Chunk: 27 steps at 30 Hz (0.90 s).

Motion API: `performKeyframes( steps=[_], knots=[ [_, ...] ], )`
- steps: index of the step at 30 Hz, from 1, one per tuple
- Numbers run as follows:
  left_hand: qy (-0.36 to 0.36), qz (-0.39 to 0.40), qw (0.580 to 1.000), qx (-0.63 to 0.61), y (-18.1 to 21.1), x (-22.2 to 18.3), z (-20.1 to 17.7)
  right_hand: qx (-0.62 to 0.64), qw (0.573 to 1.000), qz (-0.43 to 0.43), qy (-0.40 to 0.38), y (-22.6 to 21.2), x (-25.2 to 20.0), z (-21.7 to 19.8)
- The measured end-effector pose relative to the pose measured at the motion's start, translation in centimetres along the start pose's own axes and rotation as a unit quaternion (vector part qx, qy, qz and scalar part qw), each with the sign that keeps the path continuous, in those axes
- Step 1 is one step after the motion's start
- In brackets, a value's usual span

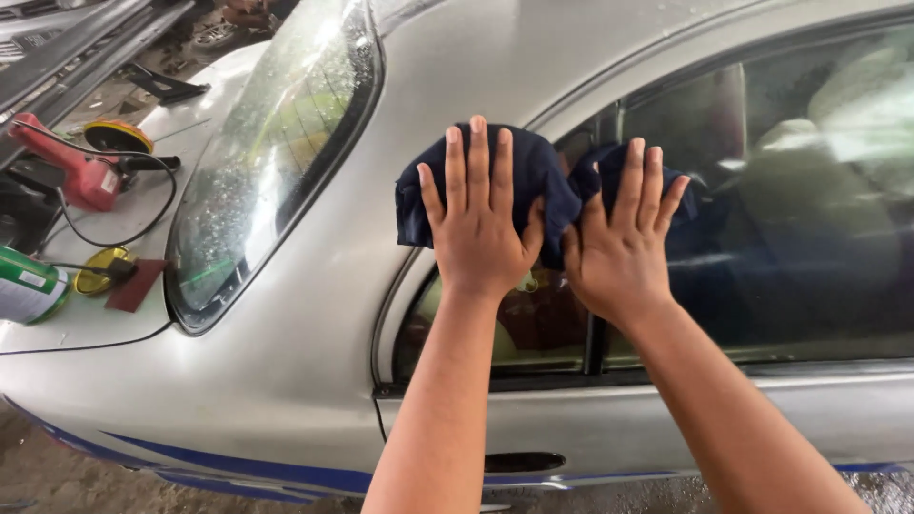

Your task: The person wipes the side window and door panel of a silver car using a dark blue cloth. The person moves from the lower door area up to the window and then to the rear quarter panel, wiping the surfaces in a continuous motion.

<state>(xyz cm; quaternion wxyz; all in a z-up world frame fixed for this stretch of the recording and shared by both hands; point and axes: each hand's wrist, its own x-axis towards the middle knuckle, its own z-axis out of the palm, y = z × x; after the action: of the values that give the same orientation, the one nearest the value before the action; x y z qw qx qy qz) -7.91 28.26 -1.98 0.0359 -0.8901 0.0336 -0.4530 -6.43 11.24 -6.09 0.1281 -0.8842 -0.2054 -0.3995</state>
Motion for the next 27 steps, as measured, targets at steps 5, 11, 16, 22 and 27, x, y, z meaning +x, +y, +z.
performKeyframes(
  steps=[5, 11, 16, 22, 27],
  knots=[
    [-0.055, -0.035, 0.997, 0.031, -2.0, 1.1, -0.2, -0.05, 0.999, -0.016, -0.01, 1.2, 2.8, -0.1],
    [0.008, -0.091, 0.995, -0.05, -4.0, -0.3, -0.3, -0.078, 0.995, -0.056, 0.016, -0.1, 4.5, 0.8],
    [0.042, -0.091, 0.993, -0.061, -5.9, -4.3, -0.3, -0.052, 0.987, -0.145, -0.046, -2.8, 3.5, 0.8],
    [0.036, -0.119, 0.988, -0.092, -8.8, -4.4, -0.5, -0.044, 0.986, -0.035, -0.157, -4.1, 10.3, -3.1],
    [0.022, -0.124, 0.989, -0.079, -9.4, -4.7, -0.9, 0.024, 0.993, -0.015, -0.11, -7.4, 12.5, -2.7]
  ],
)
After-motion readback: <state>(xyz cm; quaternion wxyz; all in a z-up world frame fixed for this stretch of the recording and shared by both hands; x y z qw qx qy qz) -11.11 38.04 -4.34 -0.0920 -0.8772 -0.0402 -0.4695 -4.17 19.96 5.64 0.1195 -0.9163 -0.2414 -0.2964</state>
